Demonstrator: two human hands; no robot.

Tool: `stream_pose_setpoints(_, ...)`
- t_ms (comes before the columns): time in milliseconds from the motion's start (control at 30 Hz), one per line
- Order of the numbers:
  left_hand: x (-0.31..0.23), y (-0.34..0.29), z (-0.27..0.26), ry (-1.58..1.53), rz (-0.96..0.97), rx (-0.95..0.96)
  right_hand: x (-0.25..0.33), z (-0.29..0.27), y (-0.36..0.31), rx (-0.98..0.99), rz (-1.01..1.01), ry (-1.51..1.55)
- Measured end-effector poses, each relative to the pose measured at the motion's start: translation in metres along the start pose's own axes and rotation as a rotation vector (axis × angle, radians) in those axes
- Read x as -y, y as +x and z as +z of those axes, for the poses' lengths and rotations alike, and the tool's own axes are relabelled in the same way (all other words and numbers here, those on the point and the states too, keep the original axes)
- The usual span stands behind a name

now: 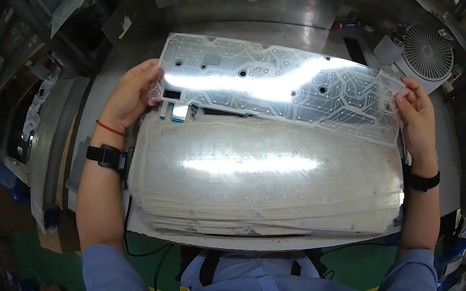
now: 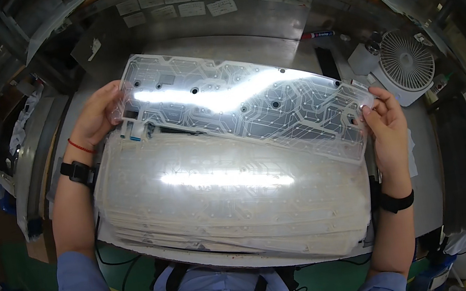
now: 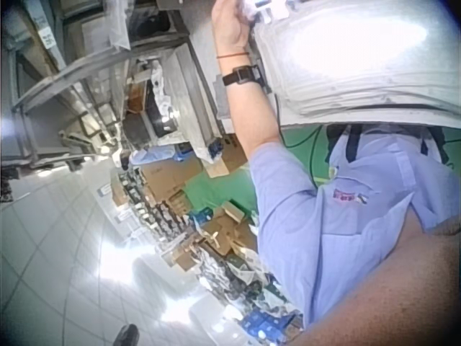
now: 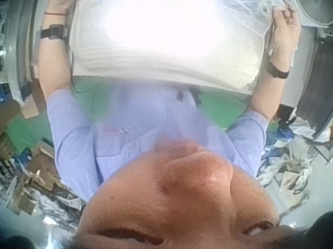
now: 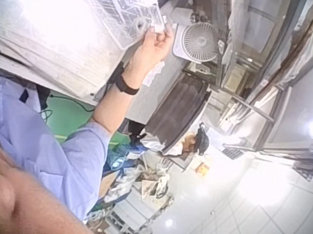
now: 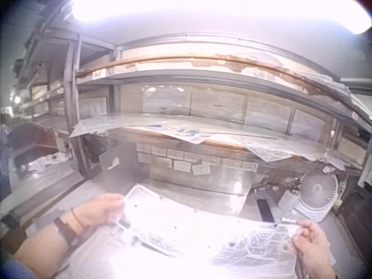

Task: Sorting and inspecting transparent keyboard circuit membranes at a workstation.

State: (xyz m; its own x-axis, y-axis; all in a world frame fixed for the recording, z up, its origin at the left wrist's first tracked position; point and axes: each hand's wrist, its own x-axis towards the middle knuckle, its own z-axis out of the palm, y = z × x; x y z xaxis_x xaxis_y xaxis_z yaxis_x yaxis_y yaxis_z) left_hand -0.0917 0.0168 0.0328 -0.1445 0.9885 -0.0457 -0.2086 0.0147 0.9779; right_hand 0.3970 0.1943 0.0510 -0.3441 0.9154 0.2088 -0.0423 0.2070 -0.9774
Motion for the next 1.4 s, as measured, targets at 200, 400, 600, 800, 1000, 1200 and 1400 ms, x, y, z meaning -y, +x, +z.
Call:
stream_pose_setpoints(200, -0.002, 0.000, 0.011, 0.142, -0.049, -0.077, -0.002, -0.003, 0.000, 0.027, -0.015, -0.046)
stream_pose_setpoints(400, 0.010, 0.007, -0.023, -0.034, 0.056, -0.053, 0.005, 0.004, -0.002, 0.010, 0.033, -0.128)
stream_pose_setpoints(600, 0.003, 0.006, 0.002, -0.061, 0.106, -0.281, 0.000, -0.001, -0.005, 0.219, 0.089, -0.297)
stream_pose_setpoints(800, 0.004, 0.005, -0.003, 0.038, 0.034, -0.212, 0.015, 0.011, -0.013, 0.514, 0.027, -0.603)
stream_pose_setpoints(1000, 0.005, 0.004, -0.003, 0.050, 0.011, -0.196, 0.014, 0.011, -0.014, 0.453, -0.133, -0.507)
stream_pose_setpoints(1200, -0.004, -0.002, 0.006, -0.080, -0.049, 0.008, 0.012, 0.006, -0.012, 0.288, -0.116, -0.426)
stream_pose_setpoints(1400, 0.002, -0.003, 0.007, 0.108, 0.048, -0.006, 0.004, 0.005, -0.009, 0.205, 0.022, -0.355)
